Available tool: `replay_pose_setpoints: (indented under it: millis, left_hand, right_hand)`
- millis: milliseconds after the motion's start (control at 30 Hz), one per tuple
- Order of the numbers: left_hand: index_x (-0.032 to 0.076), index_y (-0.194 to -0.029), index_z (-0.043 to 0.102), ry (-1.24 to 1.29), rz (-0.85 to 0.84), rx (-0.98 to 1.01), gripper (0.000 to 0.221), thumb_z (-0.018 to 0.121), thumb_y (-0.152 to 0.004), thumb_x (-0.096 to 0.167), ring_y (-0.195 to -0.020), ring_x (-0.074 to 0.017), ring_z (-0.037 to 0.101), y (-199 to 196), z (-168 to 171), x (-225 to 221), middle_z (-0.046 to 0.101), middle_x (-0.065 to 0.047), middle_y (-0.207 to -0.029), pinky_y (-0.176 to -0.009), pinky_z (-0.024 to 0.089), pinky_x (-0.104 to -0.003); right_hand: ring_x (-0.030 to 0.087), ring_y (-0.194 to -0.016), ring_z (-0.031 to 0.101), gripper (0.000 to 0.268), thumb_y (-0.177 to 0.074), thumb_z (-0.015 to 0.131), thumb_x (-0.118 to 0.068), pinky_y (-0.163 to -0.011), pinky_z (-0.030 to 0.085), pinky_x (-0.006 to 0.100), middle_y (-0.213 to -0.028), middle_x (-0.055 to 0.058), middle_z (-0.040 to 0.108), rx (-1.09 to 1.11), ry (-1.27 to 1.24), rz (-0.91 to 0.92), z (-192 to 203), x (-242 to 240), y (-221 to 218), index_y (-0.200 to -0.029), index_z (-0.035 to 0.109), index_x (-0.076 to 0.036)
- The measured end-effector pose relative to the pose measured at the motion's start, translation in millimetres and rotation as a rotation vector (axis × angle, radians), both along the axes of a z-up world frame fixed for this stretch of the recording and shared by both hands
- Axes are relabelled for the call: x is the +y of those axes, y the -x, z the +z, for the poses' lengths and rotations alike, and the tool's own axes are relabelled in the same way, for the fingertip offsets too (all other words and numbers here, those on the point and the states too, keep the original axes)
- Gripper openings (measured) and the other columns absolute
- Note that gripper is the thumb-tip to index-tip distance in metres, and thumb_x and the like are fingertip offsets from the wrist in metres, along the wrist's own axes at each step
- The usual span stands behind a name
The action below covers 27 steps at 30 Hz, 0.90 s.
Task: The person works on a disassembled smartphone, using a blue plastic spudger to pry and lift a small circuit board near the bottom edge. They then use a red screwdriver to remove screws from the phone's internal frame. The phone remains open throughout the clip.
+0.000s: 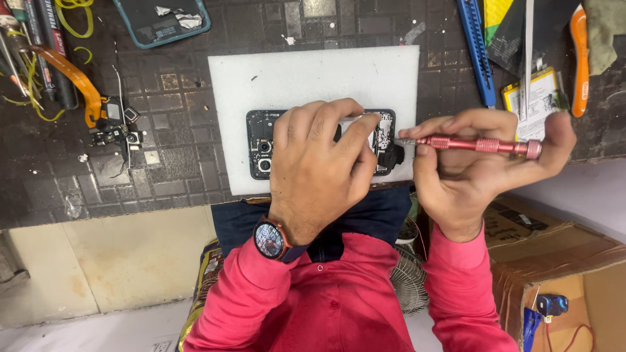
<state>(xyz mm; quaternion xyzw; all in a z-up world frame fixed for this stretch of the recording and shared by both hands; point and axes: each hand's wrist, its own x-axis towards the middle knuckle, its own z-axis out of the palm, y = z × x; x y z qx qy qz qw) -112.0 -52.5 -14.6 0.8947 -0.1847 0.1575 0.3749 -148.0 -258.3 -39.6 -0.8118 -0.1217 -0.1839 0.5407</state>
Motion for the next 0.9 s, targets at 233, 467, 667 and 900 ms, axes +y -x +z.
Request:
replay_pose_setpoints:
  millis: [233, 467, 667, 900]
  left_hand:
    - [0.016, -0.125, 0.07, -0.031, -0.013, -0.005, 0.034, 0.074, -0.091, 0.013, -0.118, -0.0257, 0.056, 1, -2, 1, 0.059, -0.002, -0.126, -0.106, 0.043, -0.046]
    - [0.016, -0.125, 0.07, -0.027, -0.01, -0.007, 0.033, 0.074, -0.092, 0.014, -0.119, -0.0255, 0.056, 1, -3, 2, 0.059, -0.001, -0.126, -0.106, 0.043, -0.045]
    - [0.016, -0.125, 0.069, -0.029, -0.01, -0.004, 0.033, 0.074, -0.092, 0.014, -0.118, -0.0256, 0.056, 1, -3, 2, 0.06, -0.001, -0.126, -0.105, 0.043, -0.045]
    - [0.016, -0.125, 0.069, -0.032, -0.004, -0.01, 0.032, 0.074, -0.093, 0.013, -0.119, -0.0252, 0.056, 1, -5, 2, 0.059, -0.001, -0.126, -0.106, 0.044, -0.044]
  right_hand:
    - [0.03, -0.089, 0.072, 0.108, -0.1, 0.064, 0.027, -0.09, 0.06, 0.043, -0.113, 0.017, 0.05, 0.01, 0.087, 0.063, 21, 15, -6, -0.157, -0.001, -0.038]
    - [0.03, -0.089, 0.071, 0.104, -0.099, 0.064, 0.027, -0.091, 0.06, 0.043, -0.115, 0.019, 0.051, -0.002, 0.119, 0.074, 23, 20, -9, -0.155, 0.001, -0.034]
    - [0.03, -0.087, 0.072, 0.102, -0.099, 0.064, 0.026, -0.091, 0.063, 0.042, -0.114, 0.02, 0.051, -0.015, 0.174, 0.082, 27, 20, -11, -0.154, 0.001, -0.031]
    - [0.027, -0.087, 0.071, 0.097, -0.098, 0.066, 0.024, -0.09, 0.064, 0.039, -0.113, 0.019, 0.052, -0.057, 0.23, 0.108, 29, 20, -14, -0.154, 0.003, -0.024]
